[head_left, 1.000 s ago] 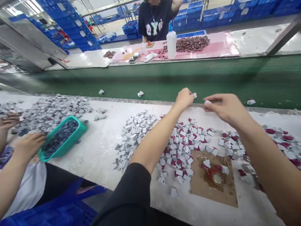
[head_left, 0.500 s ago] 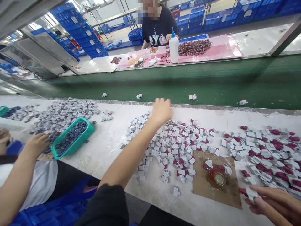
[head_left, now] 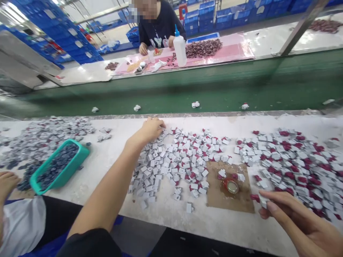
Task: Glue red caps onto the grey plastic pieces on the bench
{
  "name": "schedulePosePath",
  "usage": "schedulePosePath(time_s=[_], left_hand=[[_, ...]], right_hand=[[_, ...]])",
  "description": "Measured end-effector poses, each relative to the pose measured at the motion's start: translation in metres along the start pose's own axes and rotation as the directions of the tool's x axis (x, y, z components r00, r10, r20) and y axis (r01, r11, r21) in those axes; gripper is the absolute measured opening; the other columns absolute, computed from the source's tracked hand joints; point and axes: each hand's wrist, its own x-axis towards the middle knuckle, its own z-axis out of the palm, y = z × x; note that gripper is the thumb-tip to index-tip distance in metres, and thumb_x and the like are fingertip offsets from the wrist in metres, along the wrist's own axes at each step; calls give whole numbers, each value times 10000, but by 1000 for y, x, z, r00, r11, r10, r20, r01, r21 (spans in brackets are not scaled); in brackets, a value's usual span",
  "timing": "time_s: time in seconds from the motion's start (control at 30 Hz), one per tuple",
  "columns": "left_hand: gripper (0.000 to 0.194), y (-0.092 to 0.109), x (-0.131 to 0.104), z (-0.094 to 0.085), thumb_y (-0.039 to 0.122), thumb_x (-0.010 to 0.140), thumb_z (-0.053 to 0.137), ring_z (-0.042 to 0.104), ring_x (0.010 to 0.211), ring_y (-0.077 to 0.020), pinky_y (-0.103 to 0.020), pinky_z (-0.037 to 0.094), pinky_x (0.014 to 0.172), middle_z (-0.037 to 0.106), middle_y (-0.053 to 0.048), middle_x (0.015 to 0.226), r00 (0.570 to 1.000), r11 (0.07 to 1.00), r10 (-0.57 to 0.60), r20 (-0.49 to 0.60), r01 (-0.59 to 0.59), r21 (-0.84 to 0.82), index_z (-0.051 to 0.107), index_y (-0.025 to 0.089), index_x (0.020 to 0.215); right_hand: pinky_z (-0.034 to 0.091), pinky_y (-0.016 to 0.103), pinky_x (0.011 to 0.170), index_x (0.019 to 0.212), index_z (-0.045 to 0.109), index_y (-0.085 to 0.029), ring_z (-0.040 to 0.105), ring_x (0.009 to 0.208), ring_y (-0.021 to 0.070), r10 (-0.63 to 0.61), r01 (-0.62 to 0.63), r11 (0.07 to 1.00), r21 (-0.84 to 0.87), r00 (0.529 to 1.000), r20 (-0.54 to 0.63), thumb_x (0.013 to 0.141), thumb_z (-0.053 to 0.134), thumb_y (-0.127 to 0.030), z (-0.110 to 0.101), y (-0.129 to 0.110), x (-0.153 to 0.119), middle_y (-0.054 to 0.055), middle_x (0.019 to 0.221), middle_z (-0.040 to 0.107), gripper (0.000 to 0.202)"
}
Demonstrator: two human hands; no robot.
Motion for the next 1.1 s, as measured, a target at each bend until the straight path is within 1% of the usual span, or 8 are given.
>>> schedulePosePath(time_s=[0.13, 0.27, 0.47, 0.53, 0.63, 0.73, 0.83, 1.1], left_hand=[[92, -3, -4, 8, 129, 1033, 703, 648, 1456, -420, -596, 443, 1334, 841, -151, 1268, 998, 997, 48, -43, -50, -53, 769, 178, 993], [173, 3, -23, 9, 169, 1116, 578, 600, 1481, -363, -583, 398, 1375, 820, -98, 1270, 991, 984, 94, -94, -106, -143, 750, 177, 1138], [302, 22, -43, 0, 363, 1138, 647, 719, 1176, -286, -482, 584, 1178, 814, -131, 1322, 988, 935, -7, -157, -49, -350, 779, 120, 1261], [375, 31, -53, 2, 493, 1124, 674, 759, 1063, -266, -423, 636, 1030, 854, -99, 1215, 987, 859, -69, -147, -16, -512, 819, 171, 1252], [406, 49, -73, 10, 624, 969, 853, 787, 891, -274, -408, 669, 854, 847, -66, 930, 995, 638, -95, 36, 88, -765, 877, 256, 1139], [435, 72, -96, 19, 645, 875, 945, 831, 940, -297, -443, 712, 909, 870, -86, 959, 981, 481, 0, 194, 170, -860, 904, 299, 1135], [471, 89, -116, 24, 627, 881, 964, 866, 1019, -320, -466, 743, 948, 896, -100, 1036, 963, 384, 68, 260, 215, -898, 906, 320, 1234], [283, 114, -147, 30, 528, 1005, 929, 872, 1050, -265, -322, 733, 834, 883, -70, 1118, 981, 294, 134, 141, 96, -951, 855, 302, 1159]], right_hand=[[711, 190, 756, 1057, 942, -319, 880, 871, 203, -27, 26, 999, 29, 998, 52, 1066, 850, -465, 12, -22, -1, 52, 1030, 899, 173], [707, 185, 776, 1095, 925, -329, 880, 953, 190, -57, 56, 998, 34, 997, 55, 1101, 819, -359, 26, -27, -2, 44, 1080, 890, 110], [724, 231, 812, 1263, 919, -334, 882, 1000, 191, -123, 123, 992, -1, 992, -3, 1129, 784, -299, 40, -23, -1, 36, 1139, 900, 193], [727, 243, 818, 1236, 918, -326, 880, 1001, 193, -151, 151, 988, -12, 988, -10, 1130, 782, -273, 43, -22, 0, 29, 1124, 899, 180], [727, 255, 806, 1253, 904, -315, 882, 1011, 200, -172, 172, 985, -31, 985, 2, 1130, 780, -231, 46, -19, 1, 30, 1140, 903, 194], [732, 285, 838, 1243, 892, -299, 881, 1014, 212, -202, 203, 978, -56, 979, 16, 1134, 766, -198, 47, -19, 1, 36, 1130, 896, 195], [735, 312, 872, 1238, 881, -282, 880, 1025, 222, -225, 226, 971, -81, 974, 17, 1133, 763, -177, 45, -20, 1, 46, 1136, 892, 190], [728, 294, 845, 1237, 881, -262, 875, 993, 204, -225, 227, 972, -60, 974, 40, 1138, 763, -183, 44, -23, 4, 46, 1123, 891, 173]])
